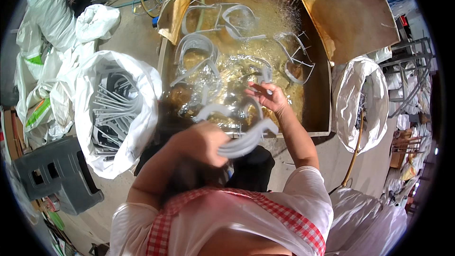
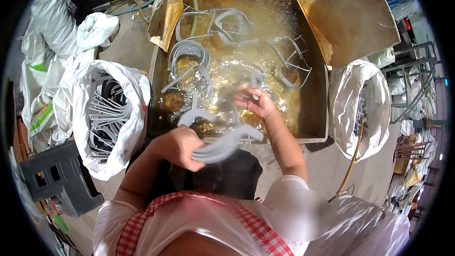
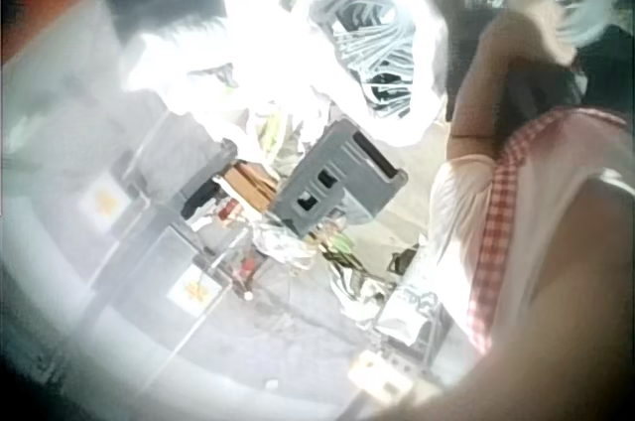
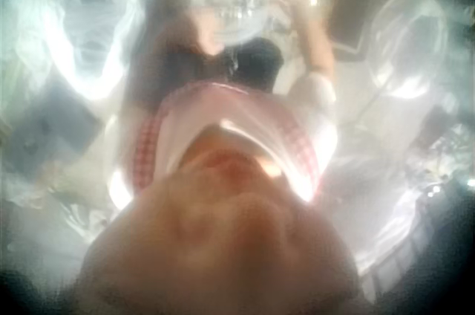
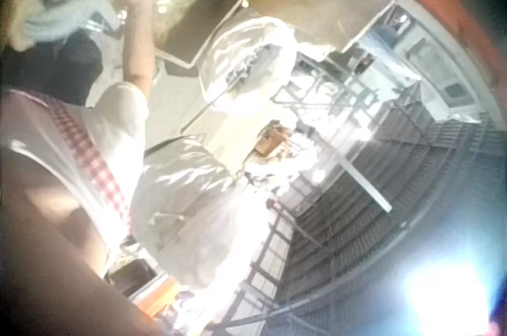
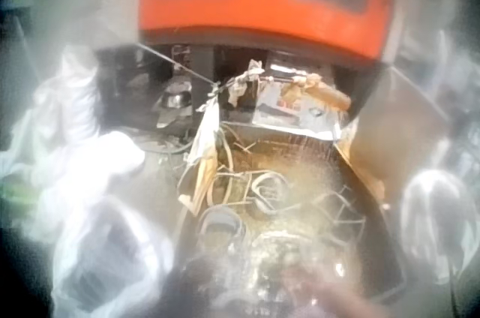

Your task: The person uses a wooden pole to stir components in a large vat of liquid, then uses their hands to lift several curved gray frames out of the liquid and place them into a white sack.

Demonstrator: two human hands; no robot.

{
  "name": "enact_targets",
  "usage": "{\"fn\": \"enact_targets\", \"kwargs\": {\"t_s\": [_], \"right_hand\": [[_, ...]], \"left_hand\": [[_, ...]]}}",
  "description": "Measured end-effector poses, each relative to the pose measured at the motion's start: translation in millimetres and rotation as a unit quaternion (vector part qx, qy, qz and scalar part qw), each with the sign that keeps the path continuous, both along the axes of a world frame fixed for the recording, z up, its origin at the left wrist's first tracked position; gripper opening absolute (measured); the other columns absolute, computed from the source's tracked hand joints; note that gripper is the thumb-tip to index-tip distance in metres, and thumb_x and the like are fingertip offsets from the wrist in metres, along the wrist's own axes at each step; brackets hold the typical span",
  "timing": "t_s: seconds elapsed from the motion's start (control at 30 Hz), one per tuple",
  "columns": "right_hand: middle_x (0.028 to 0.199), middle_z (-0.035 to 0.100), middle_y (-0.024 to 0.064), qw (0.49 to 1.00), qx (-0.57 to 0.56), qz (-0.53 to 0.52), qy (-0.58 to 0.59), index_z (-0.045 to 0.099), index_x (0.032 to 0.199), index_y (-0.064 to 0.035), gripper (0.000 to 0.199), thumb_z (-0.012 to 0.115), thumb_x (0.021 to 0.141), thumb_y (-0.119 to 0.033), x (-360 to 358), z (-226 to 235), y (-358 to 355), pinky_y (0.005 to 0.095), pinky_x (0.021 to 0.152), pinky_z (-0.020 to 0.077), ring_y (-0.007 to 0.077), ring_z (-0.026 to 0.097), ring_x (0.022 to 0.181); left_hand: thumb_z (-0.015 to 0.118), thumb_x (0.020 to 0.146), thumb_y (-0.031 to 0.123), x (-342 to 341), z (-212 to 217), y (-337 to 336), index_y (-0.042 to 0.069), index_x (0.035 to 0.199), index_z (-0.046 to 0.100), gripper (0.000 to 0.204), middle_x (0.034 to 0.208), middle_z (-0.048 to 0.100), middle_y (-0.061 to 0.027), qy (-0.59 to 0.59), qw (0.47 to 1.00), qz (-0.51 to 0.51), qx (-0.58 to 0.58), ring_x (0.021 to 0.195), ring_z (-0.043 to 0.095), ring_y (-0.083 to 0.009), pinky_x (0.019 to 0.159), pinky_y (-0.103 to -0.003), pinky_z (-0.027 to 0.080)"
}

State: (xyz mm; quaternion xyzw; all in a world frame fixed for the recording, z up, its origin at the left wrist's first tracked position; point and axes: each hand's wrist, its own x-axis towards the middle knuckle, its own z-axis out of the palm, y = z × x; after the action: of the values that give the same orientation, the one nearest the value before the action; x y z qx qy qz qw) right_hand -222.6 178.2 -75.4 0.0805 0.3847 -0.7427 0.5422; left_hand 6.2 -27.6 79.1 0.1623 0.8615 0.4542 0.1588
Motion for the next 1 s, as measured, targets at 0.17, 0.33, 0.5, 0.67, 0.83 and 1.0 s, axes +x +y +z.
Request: {"fn": "enact_targets", "kwargs": {"t_s": [0.17, 0.33, 0.5, 0.67, 0.83, 1.0], "right_hand": [[0.119, 0.048, 0.0216, 0.991, 0.001, 0.122, -0.045, 0.042, 0.117, 0.0001, 0.044, 0.055, 0.081, -0.021, 21.7, 5.3, -48.8, 0.0515, 0.092, 0.0411, 0.0411, 0.046, 0.109], [0.102, 0.053, 0.0176, 0.993, 0.088, 0.07, -0.029, 0.044, 0.108, 0.0035, 0.031, 0.051, 0.085, -0.016, 28.4, 1.2, -94.3, 0.0385, 0.08, 0.0508, 0.0304, 0.056, 0.092], [0.089, 0.057, 0.0093, 0.994, 0.055, -0.041, -0.081, 0.051, 0.105, -0.0022, 0.024, 0.055, 0.082, -0.009, -1.6, -47.0, -70.9, 0.0258, 0.055, 0.0491, 0.0171, 0.057, 0.073], [0.084, 0.055, 0.0054, 0.99, -0.062, -0.127, -0.019, 0.052, 0.107, -0.0065, 0.023, 0.056, 0.085, -0.014, -36.8, 14.3, 16.9, 0.0243, 0.053, 0.0409, 0.0123, 0.048, 0.064], [0.063, 0.045, 0.0002, 0.985, -0.006, -0.076, 0.152, 0.046, 0.09, -0.0113, 0.021, 0.05, 0.089, -0.032, 2.6, 65.8, 11.7, 0.0201, 0.04, 0.0329, 0.008, 0.04, 0.047], [0.061, 0.049, -0.0009, 0.845, 0.251, -0.079, 0.466, 0.05, 0.08, -0.0078, 0.019, 0.054, 0.089, -0.024, 47.7, 80.2, 19.3, 0.019, 0.042, 0.0357, 0.0061, 0.045, 0.048]], "left_hand": [[0.062, 0.058, 0.021, 2.5, 10.9, 34.6, 0.006, 0.067, 0.061, 0.018, 0.067, 0.061, -0.0133, 0.017, 0.997, -0.067, -0.019, 0.066, 0.06, -0.0308, 0.061, -0.041, 0.046], [0.06, 0.059, 0.02, 0.4, 11.6, 51.2, 0.004, 0.069, 0.062, 0.019, 0.065, 0.06, -0.0148, -0.076, 0.973, -0.187, -0.112, 0.067, 0.061, -0.0321, 0.062, -0.041, 0.047], [0.065, 0.059, 0.023, 10.0, -16.4, -6.3, 0.006, 0.067, 0.061, 0.02, 0.066, 0.058, -0.0161, 0.059, 0.995, 0.064, 0.043, 0.068, 0.06, -0.0323, 0.062, -0.039, 0.046], [0.062, 0.07, 0.013, 5.0, 0.6, -58.7, 0.004, 0.09, 0.06, 0.022, 0.07, 0.058, -0.0041, -0.062, 0.938, 0.273, 0.203, 0.063, 0.057, -0.0171, 0.057, -0.03, 0.045], [0.059, 0.073, 0.025, -27.9, -50.9, -13.7, -0.002, 0.087, 0.061, 0.031, 0.074, 0.062, -0.0145, -0.093, 0.937, 0.337, -0.008, 0.07, 0.061, -0.0285, 0.064, -0.04, 0.047], [0.061, 0.072, 0.028, -49.8, -68.5, -0.1, -0.004, 0.091, 0.06, 0.037, 0.078, 0.063, -0.0186, -0.125, 0.912, 0.389, 0.037, 0.073, 0.062, -0.0307, 0.066, -0.038, 0.047]]}}
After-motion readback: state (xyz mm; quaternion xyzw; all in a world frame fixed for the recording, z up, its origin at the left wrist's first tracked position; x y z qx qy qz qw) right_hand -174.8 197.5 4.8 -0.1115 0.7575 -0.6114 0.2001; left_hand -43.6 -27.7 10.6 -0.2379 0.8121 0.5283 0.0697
